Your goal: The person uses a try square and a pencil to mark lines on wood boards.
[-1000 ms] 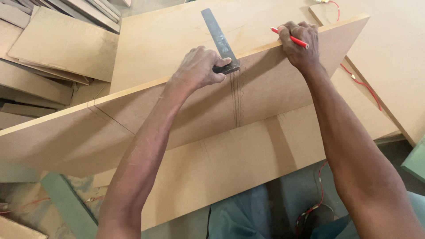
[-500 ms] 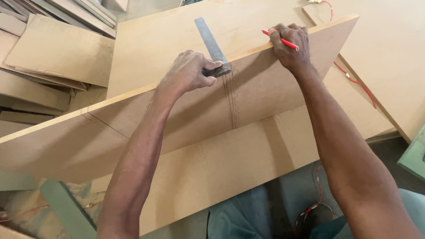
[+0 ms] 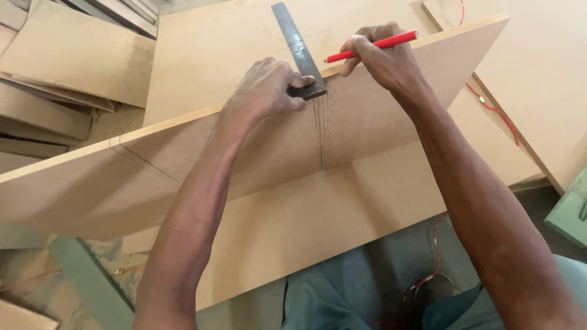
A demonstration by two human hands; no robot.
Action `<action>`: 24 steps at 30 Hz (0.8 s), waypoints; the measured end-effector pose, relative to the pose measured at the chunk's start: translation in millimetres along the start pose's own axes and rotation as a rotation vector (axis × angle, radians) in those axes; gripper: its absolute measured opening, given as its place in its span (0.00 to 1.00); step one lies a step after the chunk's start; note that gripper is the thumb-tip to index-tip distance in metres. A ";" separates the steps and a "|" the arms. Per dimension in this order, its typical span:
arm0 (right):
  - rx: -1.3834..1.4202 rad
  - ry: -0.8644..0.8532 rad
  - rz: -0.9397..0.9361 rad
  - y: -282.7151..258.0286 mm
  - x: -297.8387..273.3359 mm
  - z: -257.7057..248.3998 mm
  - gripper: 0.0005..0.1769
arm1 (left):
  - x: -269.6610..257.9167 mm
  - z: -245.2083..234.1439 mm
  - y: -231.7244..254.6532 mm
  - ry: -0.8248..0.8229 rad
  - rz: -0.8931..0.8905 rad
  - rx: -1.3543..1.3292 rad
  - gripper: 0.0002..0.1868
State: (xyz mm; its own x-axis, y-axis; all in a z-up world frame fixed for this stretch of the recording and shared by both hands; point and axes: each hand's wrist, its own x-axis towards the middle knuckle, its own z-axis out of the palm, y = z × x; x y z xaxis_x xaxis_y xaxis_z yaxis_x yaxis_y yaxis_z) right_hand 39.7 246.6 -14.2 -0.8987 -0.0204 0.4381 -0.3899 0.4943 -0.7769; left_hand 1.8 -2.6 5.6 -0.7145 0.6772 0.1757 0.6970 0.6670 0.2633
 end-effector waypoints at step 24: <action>-0.024 -0.045 -0.051 -12.3 -4.8 25.7 0.15 | 4.8 12.3 -11.0 -0.070 -0.023 0.103 0.20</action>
State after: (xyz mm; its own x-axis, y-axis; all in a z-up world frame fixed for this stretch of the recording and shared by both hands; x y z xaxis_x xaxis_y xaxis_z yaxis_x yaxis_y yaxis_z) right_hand 43.7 218.2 -18.4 -0.8861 -0.0844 0.4557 -0.4309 0.5120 -0.7431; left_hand -8.6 -2.8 -8.1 -0.7265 0.6794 0.1029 0.6860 0.7083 0.1665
